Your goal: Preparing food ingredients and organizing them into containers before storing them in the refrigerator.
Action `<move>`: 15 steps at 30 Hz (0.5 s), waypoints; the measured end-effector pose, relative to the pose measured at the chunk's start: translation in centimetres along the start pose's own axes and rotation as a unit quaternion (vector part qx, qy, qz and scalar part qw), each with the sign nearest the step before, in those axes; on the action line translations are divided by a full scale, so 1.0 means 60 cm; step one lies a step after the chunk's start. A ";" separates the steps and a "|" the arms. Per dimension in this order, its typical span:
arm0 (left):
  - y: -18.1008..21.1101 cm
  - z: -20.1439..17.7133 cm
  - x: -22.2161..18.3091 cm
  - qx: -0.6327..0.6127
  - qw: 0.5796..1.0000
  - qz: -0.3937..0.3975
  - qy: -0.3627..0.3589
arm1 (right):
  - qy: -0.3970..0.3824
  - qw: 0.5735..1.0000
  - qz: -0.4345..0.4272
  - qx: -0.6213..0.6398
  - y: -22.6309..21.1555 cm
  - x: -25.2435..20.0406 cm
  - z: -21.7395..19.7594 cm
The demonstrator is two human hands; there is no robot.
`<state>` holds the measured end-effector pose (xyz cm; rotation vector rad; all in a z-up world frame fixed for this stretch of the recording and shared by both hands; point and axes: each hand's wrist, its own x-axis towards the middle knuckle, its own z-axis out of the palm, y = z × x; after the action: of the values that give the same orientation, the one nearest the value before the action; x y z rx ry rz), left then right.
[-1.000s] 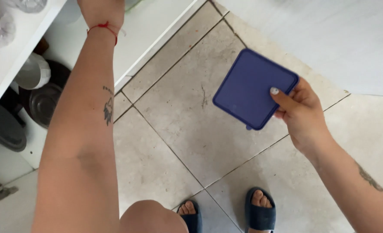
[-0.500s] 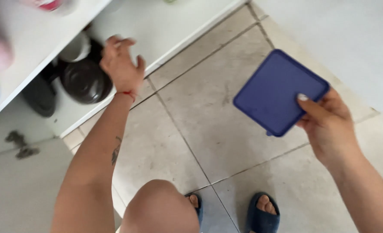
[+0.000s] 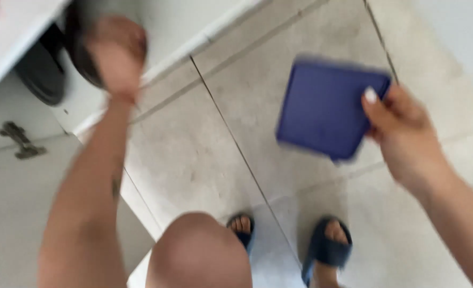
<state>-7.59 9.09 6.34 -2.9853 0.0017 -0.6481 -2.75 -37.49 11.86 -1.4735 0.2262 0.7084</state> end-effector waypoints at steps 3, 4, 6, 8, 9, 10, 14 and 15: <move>0.130 -0.057 -0.014 -0.137 0.981 0.031 -0.133 | 0.021 0.998 0.050 -0.020 -0.009 -0.005 0.018; 0.180 -0.081 -0.013 -0.237 0.953 0.138 -0.131 | 0.032 0.994 0.107 0.003 -0.012 -0.006 0.021; 0.255 -0.128 -0.014 -0.332 0.904 0.238 -0.125 | 0.040 0.985 0.163 0.025 -0.015 -0.011 0.032; 0.308 -0.170 -0.008 -0.253 0.892 0.361 -0.103 | 0.090 0.966 0.234 0.061 -0.023 -0.014 0.041; 0.323 -0.176 -0.001 -0.253 0.892 0.360 -0.102 | 0.090 0.966 0.234 0.059 -0.030 -0.019 0.044; 0.338 -0.183 0.006 -0.278 0.879 0.382 -0.065 | 0.072 0.971 0.208 0.091 -0.037 -0.025 0.047; 0.375 -0.232 0.033 -0.346 0.840 0.418 0.030 | 0.040 0.977 0.169 0.121 -0.067 -0.043 0.048; 0.376 -0.241 0.034 -0.336 0.846 0.412 0.031 | 0.028 0.979 0.167 0.117 -0.091 -0.053 0.061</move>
<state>-11.32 -14.64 18.37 -3.0269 1.7244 -0.6947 -3.18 -34.59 18.54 -1.2431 0.5898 0.8778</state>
